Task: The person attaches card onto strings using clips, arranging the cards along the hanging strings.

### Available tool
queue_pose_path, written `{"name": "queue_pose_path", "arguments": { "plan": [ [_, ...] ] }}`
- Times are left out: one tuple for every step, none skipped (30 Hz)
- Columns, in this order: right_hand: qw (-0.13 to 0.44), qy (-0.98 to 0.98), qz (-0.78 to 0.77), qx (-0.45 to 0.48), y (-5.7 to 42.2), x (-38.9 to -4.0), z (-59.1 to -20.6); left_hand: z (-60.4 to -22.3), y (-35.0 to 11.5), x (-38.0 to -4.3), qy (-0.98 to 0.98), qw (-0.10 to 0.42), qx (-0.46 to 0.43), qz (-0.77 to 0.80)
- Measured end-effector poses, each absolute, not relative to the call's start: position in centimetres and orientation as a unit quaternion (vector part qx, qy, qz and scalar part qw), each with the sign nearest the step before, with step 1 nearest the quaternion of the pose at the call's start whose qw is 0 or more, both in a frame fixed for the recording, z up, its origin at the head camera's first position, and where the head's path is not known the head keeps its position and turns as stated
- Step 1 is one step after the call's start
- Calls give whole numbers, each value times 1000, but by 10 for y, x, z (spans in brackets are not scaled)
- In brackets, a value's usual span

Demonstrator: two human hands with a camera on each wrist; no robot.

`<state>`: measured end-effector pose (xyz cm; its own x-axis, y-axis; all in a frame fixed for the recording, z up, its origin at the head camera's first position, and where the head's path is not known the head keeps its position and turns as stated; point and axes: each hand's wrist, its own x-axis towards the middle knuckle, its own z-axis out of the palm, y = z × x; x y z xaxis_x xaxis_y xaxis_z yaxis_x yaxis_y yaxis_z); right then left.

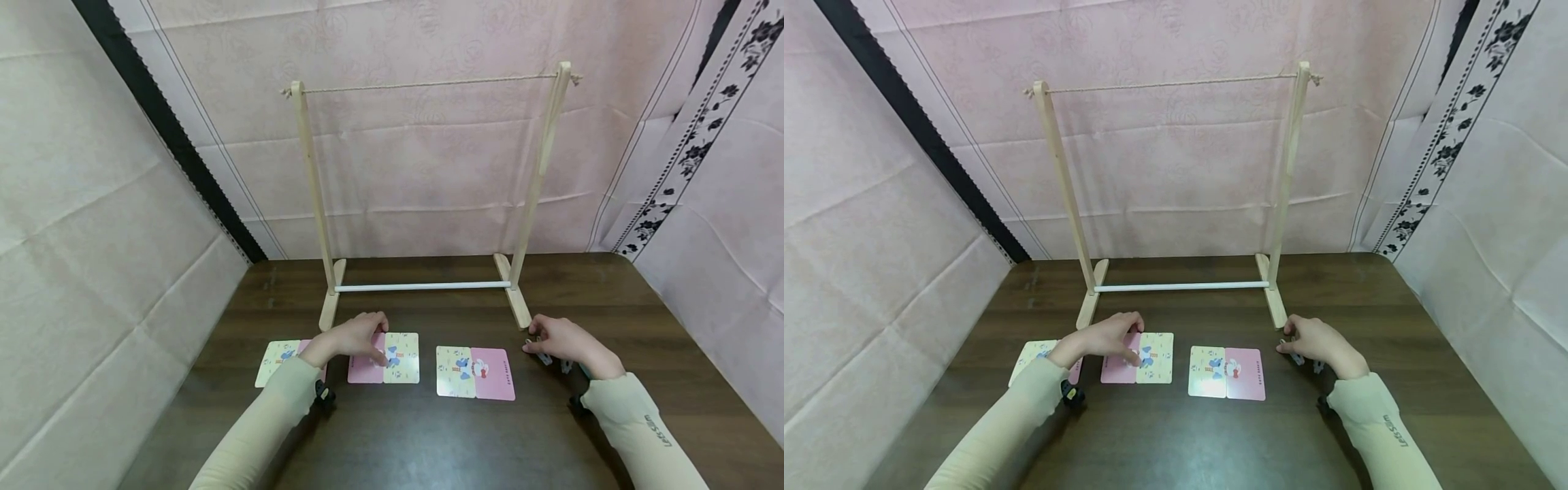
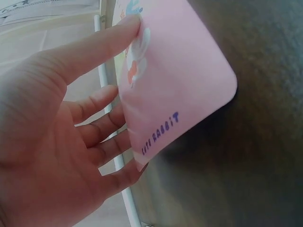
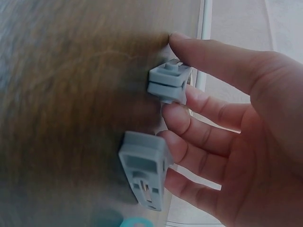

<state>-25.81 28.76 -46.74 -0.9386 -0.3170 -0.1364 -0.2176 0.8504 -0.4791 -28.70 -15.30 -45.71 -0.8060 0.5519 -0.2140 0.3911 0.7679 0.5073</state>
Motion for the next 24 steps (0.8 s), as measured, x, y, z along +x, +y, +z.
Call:
{"name": "queue_pose_path", "arguments": {
  "plan": [
    [106, 956, -235, -141, 288, -258, -467, -457, -153, -287, 923, 177, 255, 225],
    [106, 956, -235, -141, 287, -258, -467, -457, -153, -288, 924, 176, 256, 224],
    [105, 956, -234, -141, 287, -258, -467, -457, -153, -288, 925, 174, 256, 222],
    [106, 956, -235, -141, 287, -258, -467, -457, -153, -288, 925, 172, 257, 220],
    [105, 956, -234, -141, 287, -258, -467, -457, -153, -289, 926, 170, 259, 217],
    [106, 956, -234, -141, 287, -258, -467, -456, -153, -289, 926, 169, 259, 216],
    [106, 956, -234, -140, 287, -258, -467, -456, -153, -289, 927, 166, 261, 213],
    [107, 956, -233, -140, 287, -258, -467, -456, -153, -289, 926, 164, 264, 213],
    [108, 956, -233, -139, 287, -258, -467, -456, -154, -289, 926, 162, 266, 212],
    [108, 957, -233, -139, 287, -258, -467, -455, -154, -289, 926, 161, 267, 212],
    [108, 957, -232, -138, 287, -258, -467, -454, -154, -289, 926, 160, 269, 212],
    [109, 957, -231, -138, 287, -258, -467, -454, -155, -289, 926, 159, 270, 213],
    [108, 957, -231, -138, 287, -258, -467, -453, -155, -289, 925, 158, 271, 213],
    [108, 957, -230, -139, 288, -259, -468, -452, -155, -289, 924, 158, 273, 217],
    [107, 957, -230, -140, 288, -259, -468, -451, -155, -289, 924, 157, 273, 218],
    [107, 957, -229, -141, 288, -259, -468, -450, -155, -289, 923, 158, 274, 221],
    [107, 957, -229, -142, 288, -259, -468, -449, -155, -288, 921, 157, 276, 224],
    [107, 957, -229, -143, 288, -259, -468, -447, -156, -288, 920, 157, 278, 226],
    [106, 957, -229, -144, 288, -259, -469, -446, -156, -288, 919, 157, 279, 230],
    [107, 957, -230, -144, 288, -259, -469, -445, -157, -288, 919, 157, 279, 232],
    [107, 957, -231, -143, 288, -259, -469, -443, -157, -288, 918, 156, 280, 233],
    [107, 956, -231, -144, 288, -258, -468, -442, -158, -288, 918, 154, 281, 235],
    [107, 956, -231, -143, 288, -258, -468, -441, -159, -288, 917, 153, 283, 235],
    [108, 956, -232, -142, 288, -258, -468, -440, -159, -289, 917, 152, 284, 236]
  ]
}}
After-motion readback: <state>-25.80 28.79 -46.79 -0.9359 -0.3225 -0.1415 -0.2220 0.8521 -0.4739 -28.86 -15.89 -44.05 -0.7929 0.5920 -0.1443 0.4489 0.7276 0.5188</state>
